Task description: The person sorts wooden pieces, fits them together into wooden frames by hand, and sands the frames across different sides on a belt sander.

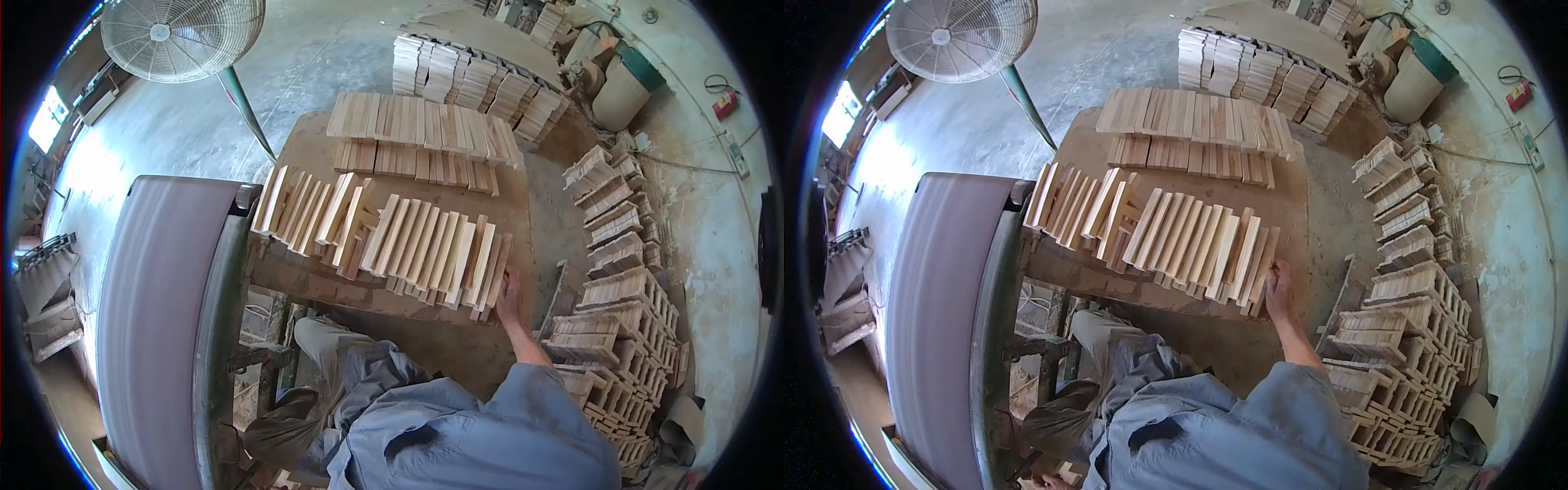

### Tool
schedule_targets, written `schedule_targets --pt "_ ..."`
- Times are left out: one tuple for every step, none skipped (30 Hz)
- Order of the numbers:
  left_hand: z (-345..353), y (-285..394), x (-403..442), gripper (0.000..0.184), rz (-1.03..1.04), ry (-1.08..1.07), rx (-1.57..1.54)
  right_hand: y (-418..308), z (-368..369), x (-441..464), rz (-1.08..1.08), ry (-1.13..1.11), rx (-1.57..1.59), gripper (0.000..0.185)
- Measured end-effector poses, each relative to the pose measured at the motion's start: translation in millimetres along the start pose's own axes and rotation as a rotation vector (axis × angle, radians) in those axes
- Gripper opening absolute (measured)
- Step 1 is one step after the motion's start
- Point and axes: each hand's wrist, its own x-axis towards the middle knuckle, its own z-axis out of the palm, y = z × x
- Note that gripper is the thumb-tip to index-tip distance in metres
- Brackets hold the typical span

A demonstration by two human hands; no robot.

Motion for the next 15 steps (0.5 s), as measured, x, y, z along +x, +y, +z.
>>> schedule_targets --pt "1.5 5.0 -1.7 0.041 0.012 -0.002 -0.023 1.1 -3.9 -0.3 -0.007 0.003 0.003 0.025" --pt "3.8 10.2 -4.1 0.04 0.022 -0.002 -0.049 5.6 -11.8 -0.5 -0.066 0.093 -0.099 0.023" --pt "6.0 18.4 -7.4 0.039 0.032 -0.004 -0.077 8.4 -19.6 0.1 -0.127 0.186 -0.202 0.022" --pt "10.5 25.7 -10.4 0.038 0.041 -0.006 -0.109 4.8 -27.7 0.0 -0.141 0.194 -0.2 0.022" --pt "15.0 33.1 -13.8 0.037 0.05 -0.008 -0.142 -3.6 -37.6 -1.2 -0.124 0.242 -0.254 0.022" --pt "18.6 41.2 -17.6 0.037 0.055 -0.005 -0.177 -12.2 -45.9 -0.6 -0.11 0.289 -0.304 0.022" --pt "22.1 48.8 -20.3 0.036 0.055 0.006 -0.215 -17.1 -52.4 1.6 -0.136 0.294 -0.289 0.022" --pt "25.3 57.0 -22.0 0.035 0.054 0.026 -0.255 -21.5 -56.2 6.4 -0.107 0.351 -0.239 0.024" --pt "28.2 66.1 -21.9 0.034 0.054 0.048 -0.296 -35.7 -54.6 15.5 -0.078 0.406 -0.184 0.025" --pt "30.7 75.4 -21.9 0.034 0.055 0.07 -0.338 -57.0 -50.0 24.4 -0.107 0.41 -0.158 0.025" --pt "32.3 84.5 -22.0 0.033 0.054 0.091 -0.377 -87.3 -46.3 29.5 -0.079 0.374 -0.04 0.026" --pt "33.9 92.5 -22.9 0.032 0.051 0.11 -0.414 -107.2 -41.5 36.5 -0.052 0.332 0.074 0.027" --pt "34.3 99.4 -24.2 0.031 0.049 0.127 -0.448 -93.9 -24.4 51.3 0.015 0.27 -0.032 0.028" --pt "29.8 109.2 -28.0 0.031 0.045 0.142 -0.48 -87.3 -2.8 60.4 -0.131 0.219 -0.167 0.025" --pt "27.8 118.5 -28.4 0.031 0.026 0.157 -0.496 -213.3 6.4 41.0 -0.357 0.211 0.101 0.022"
